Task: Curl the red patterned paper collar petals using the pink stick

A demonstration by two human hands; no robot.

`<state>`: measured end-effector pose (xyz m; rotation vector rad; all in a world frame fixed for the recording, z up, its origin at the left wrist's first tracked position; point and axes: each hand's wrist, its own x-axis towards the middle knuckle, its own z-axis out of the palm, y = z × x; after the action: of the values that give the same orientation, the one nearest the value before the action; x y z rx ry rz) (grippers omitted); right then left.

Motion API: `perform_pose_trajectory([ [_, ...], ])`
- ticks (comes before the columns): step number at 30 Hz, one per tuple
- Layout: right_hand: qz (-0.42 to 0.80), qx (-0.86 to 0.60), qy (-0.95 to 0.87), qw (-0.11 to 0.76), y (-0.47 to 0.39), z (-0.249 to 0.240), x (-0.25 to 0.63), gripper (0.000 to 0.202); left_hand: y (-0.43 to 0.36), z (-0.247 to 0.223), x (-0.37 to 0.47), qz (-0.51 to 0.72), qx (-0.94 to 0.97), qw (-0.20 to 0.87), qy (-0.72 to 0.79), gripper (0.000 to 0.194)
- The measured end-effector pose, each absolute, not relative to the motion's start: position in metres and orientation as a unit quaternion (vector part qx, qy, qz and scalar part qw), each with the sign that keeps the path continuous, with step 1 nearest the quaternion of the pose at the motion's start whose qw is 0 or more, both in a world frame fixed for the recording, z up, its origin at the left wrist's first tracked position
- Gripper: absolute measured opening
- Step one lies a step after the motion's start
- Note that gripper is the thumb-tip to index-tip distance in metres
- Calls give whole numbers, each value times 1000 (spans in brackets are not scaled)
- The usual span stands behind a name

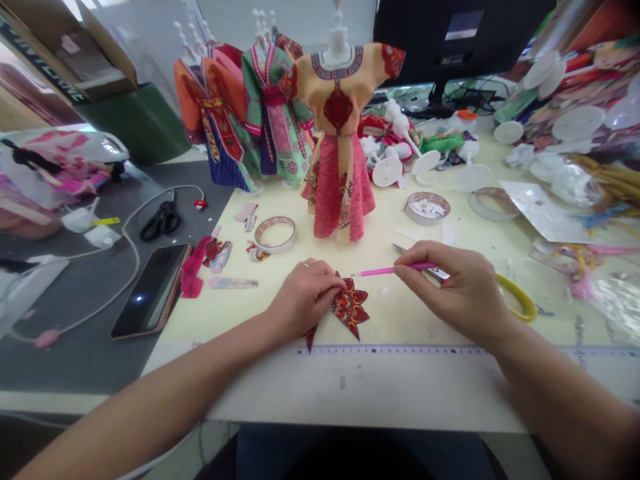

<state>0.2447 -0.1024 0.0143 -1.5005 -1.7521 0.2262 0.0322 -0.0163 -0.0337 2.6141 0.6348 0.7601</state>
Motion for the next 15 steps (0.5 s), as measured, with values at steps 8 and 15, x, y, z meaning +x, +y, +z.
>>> perform_pose_trajectory([
  [8, 136, -606, -707, 338, -102, 11, 241, 8, -16, -34, 34, 279, 920, 162, 222, 16],
  [15, 140, -604, -705, 345, -102, 10, 239, 8, -17, -35, 34, 290, 921, 160, 207, 15],
])
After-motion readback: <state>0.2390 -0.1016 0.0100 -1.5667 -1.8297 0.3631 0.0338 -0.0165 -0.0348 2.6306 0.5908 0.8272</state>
